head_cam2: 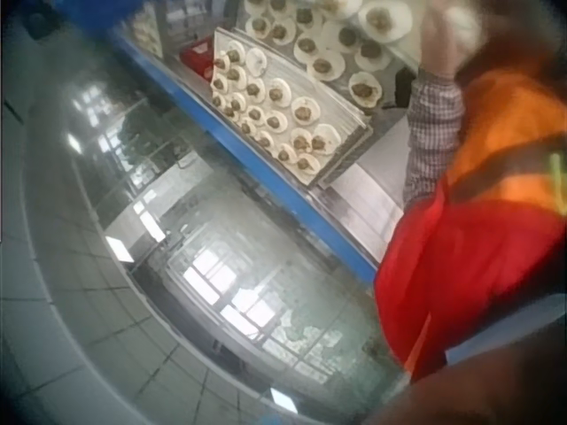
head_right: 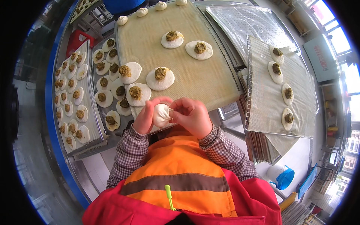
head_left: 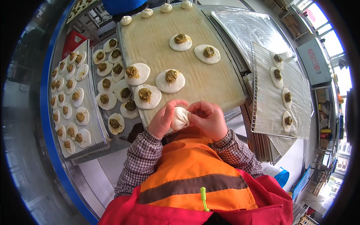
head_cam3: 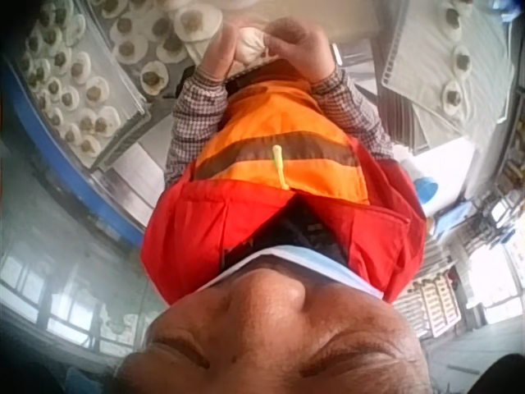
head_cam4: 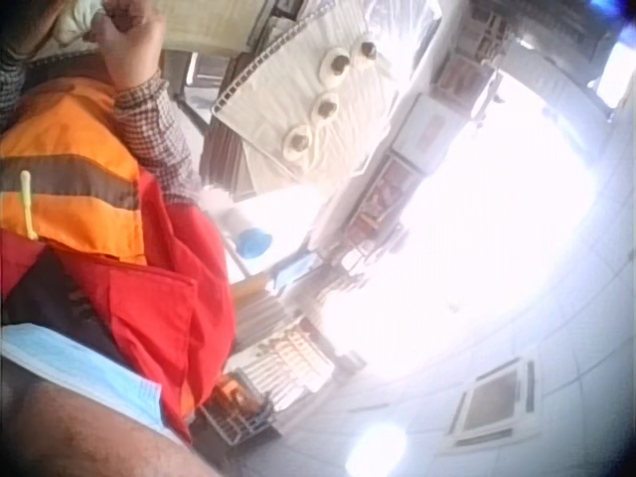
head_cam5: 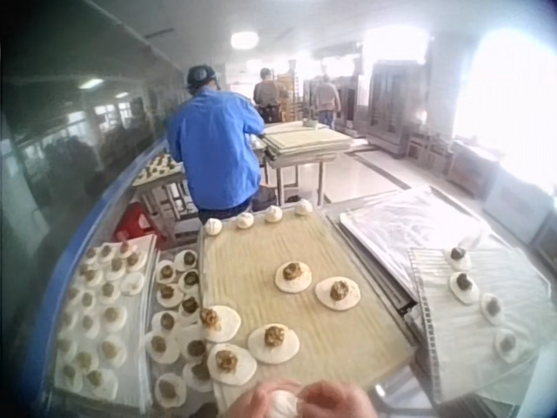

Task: The person repeatedly picks up flattened dough circles with filling from a conveyor belt, folds and pleats them into buns by hand, and places the finished buns onto a tray. The process is continuous and repetitive throughout the clip.

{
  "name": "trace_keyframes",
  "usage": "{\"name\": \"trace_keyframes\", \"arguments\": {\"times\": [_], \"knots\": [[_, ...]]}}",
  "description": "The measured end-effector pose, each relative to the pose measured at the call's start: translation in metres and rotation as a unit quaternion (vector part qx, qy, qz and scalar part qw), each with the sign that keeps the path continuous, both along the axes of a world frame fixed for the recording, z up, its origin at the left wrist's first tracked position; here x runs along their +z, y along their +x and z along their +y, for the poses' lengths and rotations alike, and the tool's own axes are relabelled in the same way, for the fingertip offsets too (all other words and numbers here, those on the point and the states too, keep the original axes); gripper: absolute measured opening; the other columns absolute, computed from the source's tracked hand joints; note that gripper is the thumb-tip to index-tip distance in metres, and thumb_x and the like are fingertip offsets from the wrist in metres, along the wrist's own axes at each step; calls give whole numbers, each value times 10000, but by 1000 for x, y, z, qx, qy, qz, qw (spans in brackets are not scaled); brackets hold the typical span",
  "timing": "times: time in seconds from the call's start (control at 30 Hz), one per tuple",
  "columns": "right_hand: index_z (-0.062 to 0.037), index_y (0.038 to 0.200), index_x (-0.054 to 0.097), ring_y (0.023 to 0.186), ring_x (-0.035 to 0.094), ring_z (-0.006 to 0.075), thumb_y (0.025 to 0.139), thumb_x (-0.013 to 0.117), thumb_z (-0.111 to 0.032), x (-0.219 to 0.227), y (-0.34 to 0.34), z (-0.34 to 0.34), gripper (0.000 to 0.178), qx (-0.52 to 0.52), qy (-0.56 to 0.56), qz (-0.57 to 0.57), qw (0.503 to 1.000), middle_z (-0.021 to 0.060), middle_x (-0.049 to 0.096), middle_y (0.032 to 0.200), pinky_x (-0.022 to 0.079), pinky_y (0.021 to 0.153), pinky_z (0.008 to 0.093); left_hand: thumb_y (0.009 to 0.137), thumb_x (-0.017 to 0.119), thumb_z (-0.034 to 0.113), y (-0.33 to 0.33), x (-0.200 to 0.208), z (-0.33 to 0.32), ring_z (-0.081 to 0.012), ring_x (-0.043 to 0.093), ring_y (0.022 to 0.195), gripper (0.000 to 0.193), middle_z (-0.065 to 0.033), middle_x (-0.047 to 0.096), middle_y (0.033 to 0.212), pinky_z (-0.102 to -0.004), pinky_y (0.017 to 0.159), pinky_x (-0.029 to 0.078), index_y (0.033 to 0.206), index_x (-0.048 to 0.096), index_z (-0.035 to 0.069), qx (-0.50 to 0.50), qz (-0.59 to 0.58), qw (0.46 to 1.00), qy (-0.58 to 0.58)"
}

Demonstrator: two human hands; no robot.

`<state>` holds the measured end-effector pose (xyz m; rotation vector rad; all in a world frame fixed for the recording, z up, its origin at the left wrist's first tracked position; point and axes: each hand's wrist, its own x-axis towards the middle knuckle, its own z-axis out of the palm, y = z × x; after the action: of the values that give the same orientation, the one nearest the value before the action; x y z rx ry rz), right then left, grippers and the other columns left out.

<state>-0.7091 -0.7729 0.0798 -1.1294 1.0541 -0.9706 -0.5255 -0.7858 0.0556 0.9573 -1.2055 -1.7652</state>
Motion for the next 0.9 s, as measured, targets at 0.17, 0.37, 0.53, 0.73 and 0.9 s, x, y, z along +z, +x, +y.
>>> {"name": "trace_keyframes", "arguments": {"times": [0.17, 0.37, 0.53, 0.73, 0.9], "knots": [[-12, 906, 621, 639, 644, 197, 783, 672, -15, 3, -1, -1, 134, 31, -301, 223, 927, 106, 638, 797, 513, 589, 297, 948, 503, 485, -2, -3, 6, -79, 568, 799, 479, -37, 630, 909, -220, 678, 469, 1022, 609, 24, 54, -87, 983, -154], [-1, 902, 616, 659, 648, 201, 770, 670, -10, 8, 0, 0, 143, 47, -253, 201, 945, 107, 628, 778, 513, 576, 297, 937, 290, 658, -12, -12, 3, -86, 565, 758, 689, -17, 592, 829, -219, 691, 468, 987, 592, 40, 30, 117, 986, 112], [13, 949, 613, 671, 650, 147, 753, 698, -6, 7, 3, 1, 214, 35, -177, 136, 974, 99, 640, 790, 511, 553, 266, 967, 347, 579, -24, -3, 12, -75, 552, 723, 592, -13, 589, 803, -216, 664, 464, 969, 588, 38, 176, -58, 961, -206], [-8, 988, 599, 631, 633, 231, 752, 699, -45, 7, 10, 5, 259, 50, -337, 234, 910, 107, 612, 770, 503, 535, 322, 969, 339, 577, -12, -3, 13, -82, 554, 628, 600, -16, 583, 749, -215, 564, 469, 908, 583, 32, 131, 22, 991, 0], [-41, 959, 598, 612, 605, 296, 752, 699, -95, 13, 11, -1, 237, 80, -425, 293, 853, 115, 587, 752, 501, 541, 376, 946, 213, 654, -3, -13, 3, -156, 584, 561, 715, -75, 599, 704, -280, 486, 483, 908, 567, 33, 11, 122, 975, 186]]}}
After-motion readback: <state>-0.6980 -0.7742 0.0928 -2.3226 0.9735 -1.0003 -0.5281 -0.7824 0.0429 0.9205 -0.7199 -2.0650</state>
